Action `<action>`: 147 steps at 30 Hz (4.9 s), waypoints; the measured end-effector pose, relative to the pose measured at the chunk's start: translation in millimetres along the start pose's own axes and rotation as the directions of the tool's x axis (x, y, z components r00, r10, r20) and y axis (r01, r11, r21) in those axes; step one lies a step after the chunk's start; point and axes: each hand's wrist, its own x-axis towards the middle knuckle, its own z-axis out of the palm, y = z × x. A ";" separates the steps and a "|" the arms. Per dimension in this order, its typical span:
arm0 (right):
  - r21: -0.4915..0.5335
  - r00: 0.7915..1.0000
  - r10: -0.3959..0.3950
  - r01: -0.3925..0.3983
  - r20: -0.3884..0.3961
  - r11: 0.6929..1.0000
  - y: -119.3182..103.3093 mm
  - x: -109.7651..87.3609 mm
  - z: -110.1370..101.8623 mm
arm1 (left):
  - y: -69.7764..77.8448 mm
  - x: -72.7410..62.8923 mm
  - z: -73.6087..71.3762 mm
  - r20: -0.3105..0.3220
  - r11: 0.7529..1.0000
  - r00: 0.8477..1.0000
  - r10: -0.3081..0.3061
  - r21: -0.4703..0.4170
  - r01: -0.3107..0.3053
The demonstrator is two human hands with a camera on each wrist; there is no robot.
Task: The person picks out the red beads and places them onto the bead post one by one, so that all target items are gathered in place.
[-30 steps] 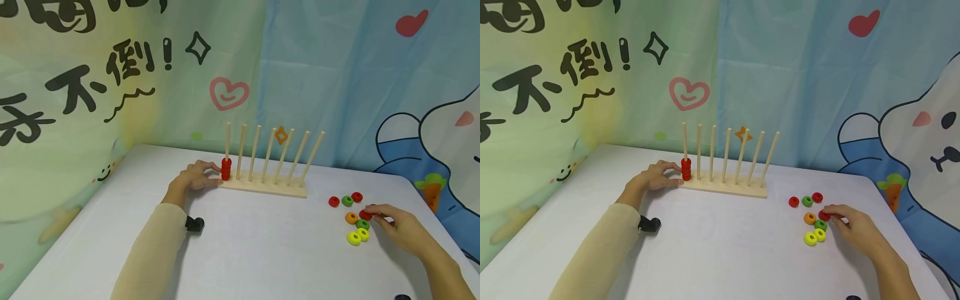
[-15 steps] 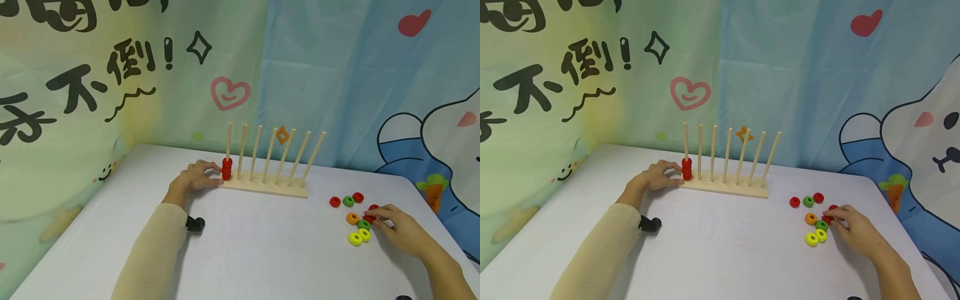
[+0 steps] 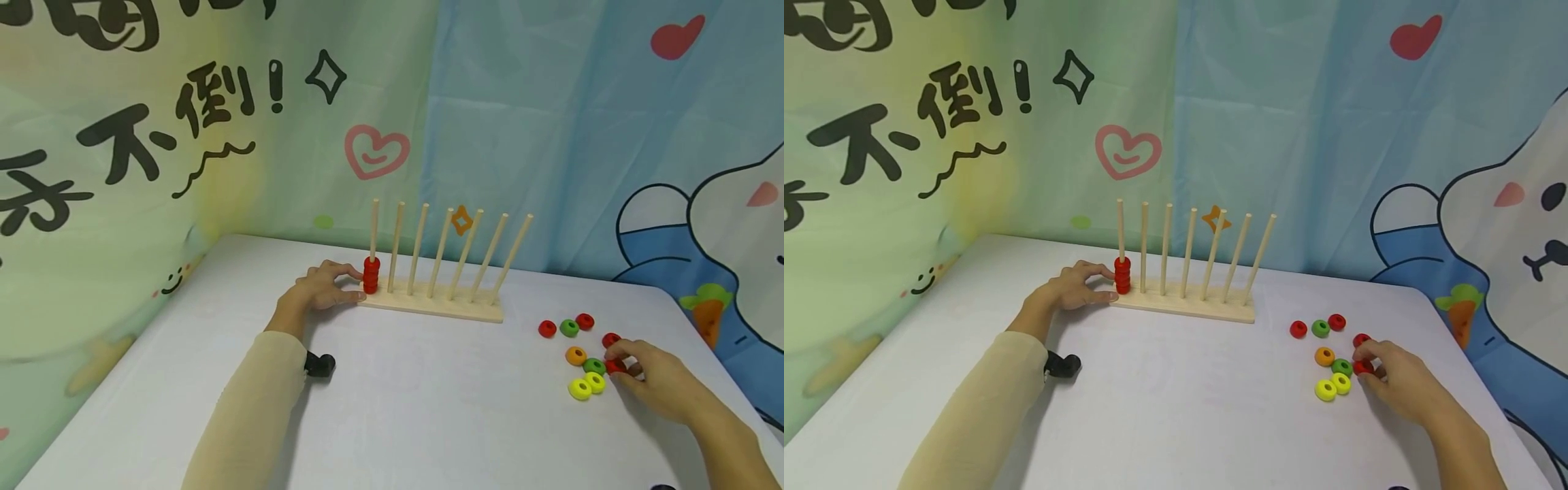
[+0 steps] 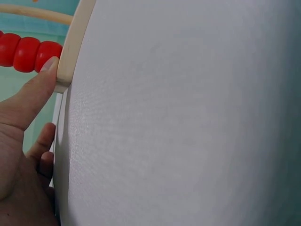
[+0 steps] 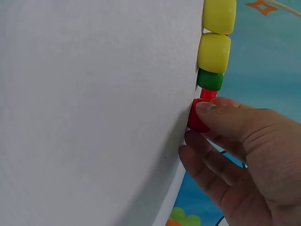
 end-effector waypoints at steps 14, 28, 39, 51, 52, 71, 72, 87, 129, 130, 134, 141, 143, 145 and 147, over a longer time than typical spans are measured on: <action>0.023 0.998 0.034 -0.033 -0.057 0.999 4.0 -11.5 -2.4 | 1.9 -1.1 0.2 -0.003 1.000 1.000 -0.003 -0.012 0.003; -0.017 0.964 -0.048 0.045 -0.262 0.999 -9.3 -14.5 -4.0 | 1.2 -0.5 0.4 -0.001 1.000 1.000 0.008 -0.001 -0.008; 0.048 0.915 -0.104 0.133 -0.389 0.990 -18.0 -12.5 -5.3 | 0.1 0.1 1.3 -0.013 1.000 1.000 0.014 0.011 -0.013; 0.133 0.867 -0.138 0.227 -0.478 0.965 -44.2 -0.6 -6.4 | -1.5 3.7 3.6 -0.019 0.999 0.999 0.033 0.020 -0.033; 0.132 0.864 -0.145 0.236 -0.483 0.963 -46.7 0.5 -6.8 | -1.3 3.8 3.6 -0.020 0.999 0.999 0.032 0.020 -0.032; 0.156 0.833 -0.285 0.399 -0.474 0.904 -91.7 26.0 -10.8 | -0.8 0.3 0.9 -0.026 1.000 0.999 0.019 0.017 -0.019; 0.167 0.836 -0.287 0.403 -0.467 0.900 -94.1 27.3 -10.5 | -0.9 -0.2 1.0 -0.027 1.000 1.000 0.015 0.014 -0.015; 0.230 0.844 -0.344 0.462 -0.413 0.857 -121.9 43.9 -2.9 | -0.8 0.2 0.9 -0.024 1.000 1.000 0.008 0.011 -0.008; 0.443 0.749 -0.423 0.650 -0.509 0.617 -181.8 82.5 7.8 | -1.9 0.4 -0.9 -0.020 1.000 1.000 0.017 0.005 -0.017; 0.456 0.751 -0.424 0.650 -0.507 0.608 -183.0 82.3 8.4 | -2.0 0.6 -0.5 -0.018 1.000 1.000 0.018 0.007 -0.018; 0.488 0.764 -0.417 0.639 -0.493 0.594 -186.0 81.1 12.6 | -0.2 1.2 1.7 -0.013 1.000 1.000 0.022 0.010 -0.022; 0.488 0.771 -0.428 0.632 -0.471 0.602 -199.5 86.3 18.5 | -1.0 -0.4 1.4 -0.016 1.000 1.000 0.012 -0.007 -0.012; 0.493 0.771 -0.430 0.634 -0.471 0.596 -203.6 87.8 18.7 | -1.2 0.4 1.1 -0.023 1.000 1.000 0.013 -0.001 -0.013; 0.501 0.772 -0.428 0.632 -0.470 0.591 -207.2 89.7 19.7 | -1.6 1.4 1.0 -0.026 1.000 1.000 0.018 0.006 -0.018; 0.504 0.771 -0.430 0.635 -0.471 0.586 -211.2 91.5 21.2 | -2.2 2.6 1.3 -0.027 1.000 0.999 0.019 0.011 -0.019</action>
